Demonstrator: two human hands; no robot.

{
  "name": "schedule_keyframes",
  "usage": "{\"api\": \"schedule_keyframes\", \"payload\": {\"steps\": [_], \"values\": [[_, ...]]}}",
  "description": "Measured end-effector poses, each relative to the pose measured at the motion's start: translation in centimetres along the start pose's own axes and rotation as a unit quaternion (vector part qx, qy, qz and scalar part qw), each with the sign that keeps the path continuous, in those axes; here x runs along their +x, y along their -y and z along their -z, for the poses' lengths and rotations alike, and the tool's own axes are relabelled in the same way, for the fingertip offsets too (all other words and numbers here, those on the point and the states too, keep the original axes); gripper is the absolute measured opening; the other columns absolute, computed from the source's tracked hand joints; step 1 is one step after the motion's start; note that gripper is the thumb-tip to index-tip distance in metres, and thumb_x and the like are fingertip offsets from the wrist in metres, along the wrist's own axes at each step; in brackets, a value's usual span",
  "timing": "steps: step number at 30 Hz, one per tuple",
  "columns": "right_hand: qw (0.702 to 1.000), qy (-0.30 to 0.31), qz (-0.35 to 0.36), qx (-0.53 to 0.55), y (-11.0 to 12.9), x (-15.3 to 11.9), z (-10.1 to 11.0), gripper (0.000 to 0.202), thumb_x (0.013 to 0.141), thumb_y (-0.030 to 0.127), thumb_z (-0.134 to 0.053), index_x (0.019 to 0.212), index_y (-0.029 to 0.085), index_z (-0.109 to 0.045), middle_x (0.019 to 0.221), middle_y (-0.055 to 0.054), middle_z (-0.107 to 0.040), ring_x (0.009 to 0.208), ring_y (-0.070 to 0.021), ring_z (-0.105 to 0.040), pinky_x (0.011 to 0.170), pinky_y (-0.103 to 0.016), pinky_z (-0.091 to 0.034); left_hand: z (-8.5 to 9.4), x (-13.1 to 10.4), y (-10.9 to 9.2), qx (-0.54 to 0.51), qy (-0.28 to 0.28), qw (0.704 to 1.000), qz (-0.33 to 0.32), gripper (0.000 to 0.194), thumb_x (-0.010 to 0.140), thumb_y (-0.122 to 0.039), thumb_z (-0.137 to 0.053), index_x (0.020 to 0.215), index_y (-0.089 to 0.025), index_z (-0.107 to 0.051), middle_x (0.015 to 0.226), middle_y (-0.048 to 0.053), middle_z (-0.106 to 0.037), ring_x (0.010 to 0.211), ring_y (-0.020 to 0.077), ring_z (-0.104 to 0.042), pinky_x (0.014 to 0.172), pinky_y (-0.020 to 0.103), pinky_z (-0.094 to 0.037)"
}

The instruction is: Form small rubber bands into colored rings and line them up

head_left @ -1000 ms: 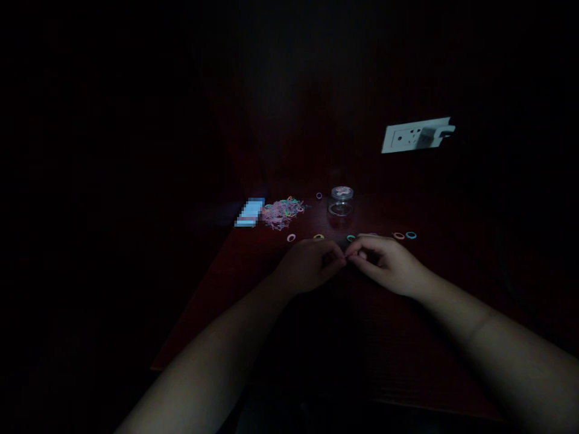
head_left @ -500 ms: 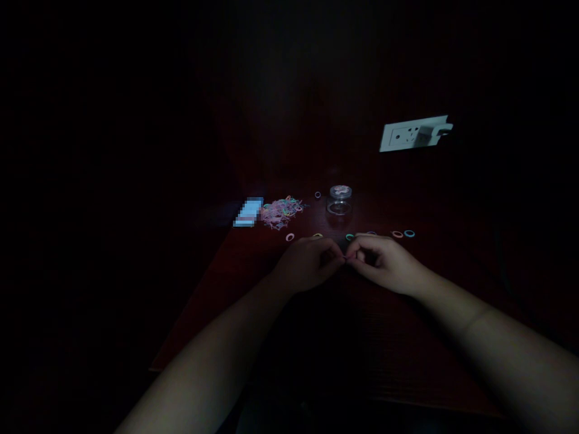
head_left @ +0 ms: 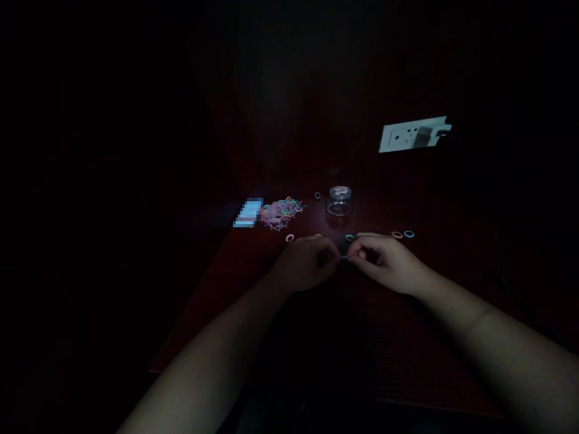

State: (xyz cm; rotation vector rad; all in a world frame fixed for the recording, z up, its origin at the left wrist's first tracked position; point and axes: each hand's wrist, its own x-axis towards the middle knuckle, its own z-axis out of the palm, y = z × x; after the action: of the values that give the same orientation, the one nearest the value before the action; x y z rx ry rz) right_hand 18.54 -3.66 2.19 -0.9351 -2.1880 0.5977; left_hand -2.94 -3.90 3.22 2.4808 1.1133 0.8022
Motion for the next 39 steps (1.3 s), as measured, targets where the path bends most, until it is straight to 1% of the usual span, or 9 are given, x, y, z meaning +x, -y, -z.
{"api": "schedule_keyframes", "payload": {"steps": [3,8,20,24,27,31,35,37,39], "values": [[1.0,-0.001,0.002,-0.003,-0.1,0.0,0.0,0.008,0.086,0.022,-0.058,0.081,0.018,-0.063,0.072,-0.001,-0.058,0.061,-0.0124,-0.052,0.055,-0.024,-0.042,0.0,-0.1,0.2,-0.003,-0.002,1.0,0.005,0.009,0.083,-0.023,-0.058,0.088,-0.02,-0.066,0.085,0.0,-0.068,0.078,0.0132,-0.062,0.078,0.03,-0.048],[1.0,-0.003,-0.006,-0.01,0.0,0.0,0.0,0.01,0.087,0.023,-0.057,0.08,0.018,-0.063,0.071,-0.001,-0.058,0.061,-0.0126,-0.052,0.056,-0.025,-0.043,0.0,0.0,0.1,-0.006,0.002,1.0,0.003,0.01,0.082,-0.022,-0.058,0.087,-0.019,-0.066,0.083,0.0,-0.068,0.077,0.0133,-0.062,0.078,0.031,-0.049],[1.0,0.015,-0.004,-0.025,-0.2,0.1,0.6,0.013,0.087,0.025,-0.055,0.081,0.017,-0.065,0.074,-0.003,-0.061,0.063,-0.0139,-0.056,0.059,-0.026,-0.044,0.1,-0.1,0.4,0.0,0.002,1.0,-0.008,0.011,0.085,-0.025,-0.057,0.086,-0.02,-0.066,0.081,0.0,-0.067,0.076,0.0139,-0.062,0.074,0.03,-0.048],[0.998,0.018,-0.045,-0.038,-1.1,0.0,2.0,0.016,0.086,0.03,-0.057,0.08,0.018,-0.065,0.075,-0.003,-0.063,0.064,-0.015,-0.057,0.059,-0.027,-0.045,-0.1,-0.1,0.9,0.011,-0.012,0.999,-0.027,0.008,0.084,-0.021,-0.057,0.084,-0.019,-0.064,0.082,0.0,-0.066,0.072,0.0121,-0.06,0.071,0.027,-0.047],[0.995,0.036,-0.073,-0.059,-1.9,-0.1,3.1,0.016,0.084,0.031,-0.058,0.078,0.018,-0.065,0.076,-0.003,-0.065,0.067,-0.0161,-0.059,0.062,-0.028,-0.045,-0.2,-0.2,1.2,0.022,-0.014,0.999,-0.028,0.007,0.084,-0.021,-0.058,0.084,-0.019,-0.065,0.081,0.0,-0.066,0.072,0.012,-0.06,0.07,0.027,-0.046],[0.988,0.067,-0.094,-0.098,-2.8,-0.2,4.0,0.015,0.081,0.032,-0.058,0.077,0.019,-0.065,0.075,-0.002,-0.066,0.066,-0.0157,-0.059,0.063,-0.027,-0.044,-0.2,-0.2,1.4,0.02,-0.007,0.999,-0.025,0.007,0.085,-0.022,-0.058,0.084,-0.02,-0.064,0.08,-0.001,-0.066,0.069,0.0117,-0.06,0.069,0.027,-0.046],[0.982,0.074,-0.128,-0.118,-3.4,-0.3,4.7,0.015,0.079,0.033,-0.058,0.076,0.02,-0.065,0.074,-0.001,-0.067,0.067,-0.0162,-0.06,0.064,-0.028,-0.044,-0.2,-0.2,1.6,0.008,-0.009,0.999,-0.032,0.007,0.085,-0.021,-0.057,0.083,-0.019,-0.064,0.079,-0.001,-0.065,0.068,0.0109,-0.059,0.067,0.026,-0.045],[0.975,0.092,-0.16,-0.122,-3.5,-0.4,5.2,0.013,0.077,0.032,-0.06,0.075,0.021,-0.065,0.072,-0.001,-0.067,0.065,-0.0163,-0.06,0.063,-0.028,-0.044,-0.2,-0.2,1.7,0.008,-0.008,0.999,-0.035,0.008,0.085,-0.022,-0.056,0.083,-0.019,-0.064,0.079,-0.001,-0.065,0.069,0.011,-0.059,0.067,0.026,-0.045],[0.966,0.126,-0.189,-0.126,-3.6,-0.5,5.5,0.009,0.074,0.029,-0.061,0.073,0.021,-0.065,0.069,0.0,-0.066,0.062,-0.016,-0.059,0.061,-0.029,-0.043,-0.1,-0.2,1.7,0.013,-0.003,0.999,-0.035,0.009,0.086,-0.023,-0.055,0.083,-0.019,-0.064,0.079,-0.001,-0.065,0.07,0.0113,-0.06,0.069,0.027,-0.046]]}}
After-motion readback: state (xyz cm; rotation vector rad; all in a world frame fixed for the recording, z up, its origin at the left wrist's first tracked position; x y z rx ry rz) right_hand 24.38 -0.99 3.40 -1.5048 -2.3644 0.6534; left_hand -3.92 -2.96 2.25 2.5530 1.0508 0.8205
